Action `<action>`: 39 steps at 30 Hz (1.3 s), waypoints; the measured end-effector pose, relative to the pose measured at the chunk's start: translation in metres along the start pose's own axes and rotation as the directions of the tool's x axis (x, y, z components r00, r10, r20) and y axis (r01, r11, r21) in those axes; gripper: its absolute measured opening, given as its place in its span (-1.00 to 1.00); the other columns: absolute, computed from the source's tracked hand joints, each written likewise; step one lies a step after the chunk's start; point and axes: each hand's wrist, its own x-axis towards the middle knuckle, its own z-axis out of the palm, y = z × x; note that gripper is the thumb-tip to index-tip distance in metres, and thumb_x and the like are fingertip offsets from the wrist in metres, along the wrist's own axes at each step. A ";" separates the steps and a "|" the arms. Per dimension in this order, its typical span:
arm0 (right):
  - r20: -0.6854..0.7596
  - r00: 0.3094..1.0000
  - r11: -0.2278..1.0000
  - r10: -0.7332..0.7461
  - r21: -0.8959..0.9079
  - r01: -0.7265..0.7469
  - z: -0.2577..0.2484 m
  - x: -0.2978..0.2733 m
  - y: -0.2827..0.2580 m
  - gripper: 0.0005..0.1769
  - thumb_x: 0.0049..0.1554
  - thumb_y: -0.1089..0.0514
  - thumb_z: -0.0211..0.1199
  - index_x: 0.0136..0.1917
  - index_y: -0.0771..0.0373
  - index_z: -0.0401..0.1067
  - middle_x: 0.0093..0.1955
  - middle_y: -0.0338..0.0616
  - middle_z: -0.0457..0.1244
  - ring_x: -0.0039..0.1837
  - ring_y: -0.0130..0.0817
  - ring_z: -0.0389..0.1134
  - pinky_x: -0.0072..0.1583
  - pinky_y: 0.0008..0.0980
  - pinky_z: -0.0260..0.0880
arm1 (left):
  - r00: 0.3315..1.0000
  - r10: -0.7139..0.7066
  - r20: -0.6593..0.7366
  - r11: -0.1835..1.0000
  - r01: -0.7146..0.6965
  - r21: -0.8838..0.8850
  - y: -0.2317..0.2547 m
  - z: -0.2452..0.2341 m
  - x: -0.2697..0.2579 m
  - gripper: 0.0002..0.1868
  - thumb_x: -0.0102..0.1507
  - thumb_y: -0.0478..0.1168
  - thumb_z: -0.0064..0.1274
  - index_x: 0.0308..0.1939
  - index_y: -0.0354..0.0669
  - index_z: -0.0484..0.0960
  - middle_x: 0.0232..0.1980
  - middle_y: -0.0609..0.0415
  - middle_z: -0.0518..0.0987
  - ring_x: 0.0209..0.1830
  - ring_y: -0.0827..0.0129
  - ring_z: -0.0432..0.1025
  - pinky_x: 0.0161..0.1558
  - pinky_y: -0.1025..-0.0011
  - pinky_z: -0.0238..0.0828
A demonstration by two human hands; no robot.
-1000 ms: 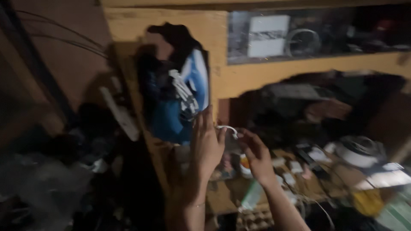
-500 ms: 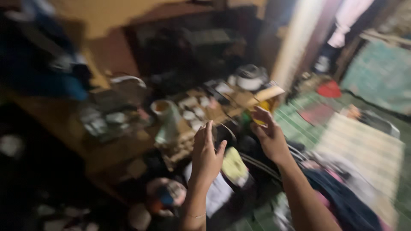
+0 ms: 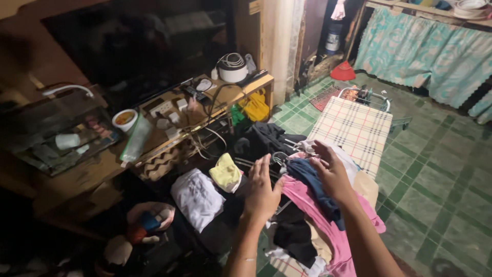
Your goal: The person folds several pieces of clothing on a plaid ironing board. They handle a white t-shirt, a blue patterned cloth, a gray t-shirt, and a dark blue t-shirt, folding each one and stacking them on the board.
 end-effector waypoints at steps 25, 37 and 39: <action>0.027 0.981 0.963 0.190 -0.201 -0.181 -0.149 0.104 0.170 -0.34 0.16 0.03 0.28 0.49 0.17 0.25 0.43 -0.04 0.27 0.49 -0.19 0.24 0.43 -0.09 0.19 | 0.976 -0.098 0.194 0.990 0.115 -0.081 0.005 0.234 0.090 -0.21 0.23 -0.20 0.23 0.43 -0.39 0.20 0.42 -0.43 0.25 0.51 -0.32 0.02 0.43 0.04 -0.02; 0.327 0.920 0.968 0.218 -0.194 -0.160 -0.207 0.153 0.257 -0.35 0.17 -0.05 0.26 0.48 0.14 0.27 0.45 -0.07 0.25 0.50 -0.21 0.24 0.43 -0.09 0.22 | 0.937 -0.349 0.026 0.934 0.345 0.095 0.031 0.330 0.091 -0.19 0.18 -0.15 0.23 0.42 -0.34 0.23 0.39 -0.29 0.31 0.45 -0.15 0.16 0.46 0.09 0.00; 0.415 0.883 0.968 0.219 -0.204 -0.145 -0.223 0.166 0.267 -0.36 0.16 -0.03 0.25 0.47 0.12 0.28 0.46 -0.09 0.26 0.52 -0.22 0.21 0.43 -0.05 0.19 | 0.905 -0.420 -0.068 0.895 0.425 0.132 0.043 0.353 0.091 -0.19 0.16 -0.14 0.24 0.41 -0.32 0.24 0.40 -0.27 0.31 0.46 -0.11 0.17 0.45 0.11 0.02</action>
